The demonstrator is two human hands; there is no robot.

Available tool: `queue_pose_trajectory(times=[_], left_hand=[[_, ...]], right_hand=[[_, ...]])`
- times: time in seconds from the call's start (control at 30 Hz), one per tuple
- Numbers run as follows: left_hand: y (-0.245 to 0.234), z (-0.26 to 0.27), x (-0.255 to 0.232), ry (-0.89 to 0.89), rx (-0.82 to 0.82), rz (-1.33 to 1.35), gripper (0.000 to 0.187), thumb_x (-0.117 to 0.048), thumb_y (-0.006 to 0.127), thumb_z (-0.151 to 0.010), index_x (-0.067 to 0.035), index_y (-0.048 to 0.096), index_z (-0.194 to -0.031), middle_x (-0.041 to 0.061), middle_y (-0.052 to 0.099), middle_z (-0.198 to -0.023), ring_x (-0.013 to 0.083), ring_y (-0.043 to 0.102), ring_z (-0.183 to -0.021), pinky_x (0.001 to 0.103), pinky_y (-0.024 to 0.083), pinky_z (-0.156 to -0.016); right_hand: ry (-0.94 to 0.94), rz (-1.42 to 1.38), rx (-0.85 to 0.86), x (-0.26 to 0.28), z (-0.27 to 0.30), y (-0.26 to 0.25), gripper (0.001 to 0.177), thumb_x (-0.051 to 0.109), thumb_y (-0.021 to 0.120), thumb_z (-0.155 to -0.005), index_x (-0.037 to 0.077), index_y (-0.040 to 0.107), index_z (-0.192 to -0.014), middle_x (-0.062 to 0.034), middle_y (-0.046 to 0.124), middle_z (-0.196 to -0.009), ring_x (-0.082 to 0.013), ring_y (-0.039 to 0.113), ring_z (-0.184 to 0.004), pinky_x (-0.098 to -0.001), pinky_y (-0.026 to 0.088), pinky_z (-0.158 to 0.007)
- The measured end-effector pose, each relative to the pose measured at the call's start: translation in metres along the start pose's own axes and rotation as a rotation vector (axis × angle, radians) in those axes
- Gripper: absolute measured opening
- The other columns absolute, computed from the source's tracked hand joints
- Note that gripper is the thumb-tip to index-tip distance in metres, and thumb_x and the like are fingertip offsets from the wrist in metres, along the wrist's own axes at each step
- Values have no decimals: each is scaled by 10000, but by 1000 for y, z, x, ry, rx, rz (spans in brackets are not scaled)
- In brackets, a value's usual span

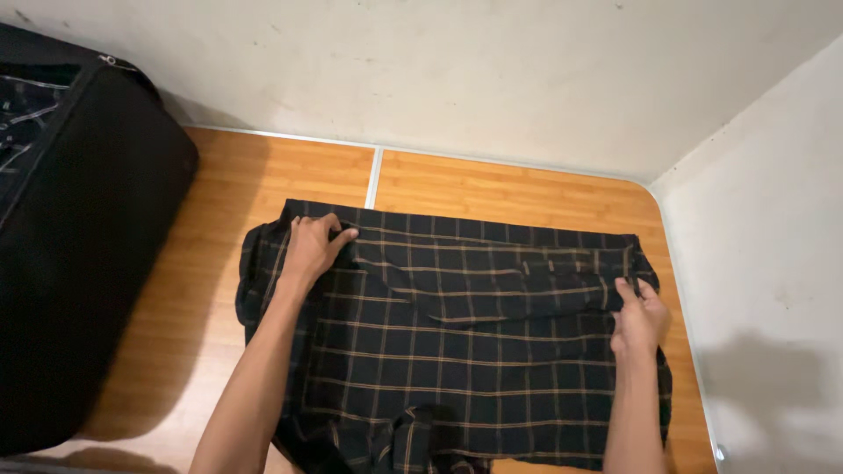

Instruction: The person folds a shirt on a wooden table.

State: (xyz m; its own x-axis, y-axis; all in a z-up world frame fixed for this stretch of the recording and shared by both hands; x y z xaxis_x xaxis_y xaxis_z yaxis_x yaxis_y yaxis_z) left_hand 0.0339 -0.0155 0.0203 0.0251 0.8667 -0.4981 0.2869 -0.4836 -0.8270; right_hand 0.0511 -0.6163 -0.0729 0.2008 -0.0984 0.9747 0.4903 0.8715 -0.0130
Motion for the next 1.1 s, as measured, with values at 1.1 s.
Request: queue_pose_trajectory(times=[1.1], left_hand=[[-3,-8,15,-119,68,27,156,-276,741,-942,-125,772,-969,38,745,-933,255,587,-1011,466,312,-1029]], right_hand=[[-395,1003,-180,61,48,51,507,399,722,-1008,-76,673,-1178,-300,707,-939,-483,682,-923,-516,535,-852]])
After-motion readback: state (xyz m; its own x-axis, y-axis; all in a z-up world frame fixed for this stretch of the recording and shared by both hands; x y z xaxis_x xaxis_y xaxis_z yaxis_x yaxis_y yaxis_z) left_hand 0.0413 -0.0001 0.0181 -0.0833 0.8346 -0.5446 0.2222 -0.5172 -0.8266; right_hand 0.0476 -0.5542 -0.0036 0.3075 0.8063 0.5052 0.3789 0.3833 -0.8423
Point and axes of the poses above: each hand's wrist, its own z-axis away from the middle knuckle, its own y-axis out of the palm, x = y × z, the point moved 3 cm from there along -z, towards the middle knuckle
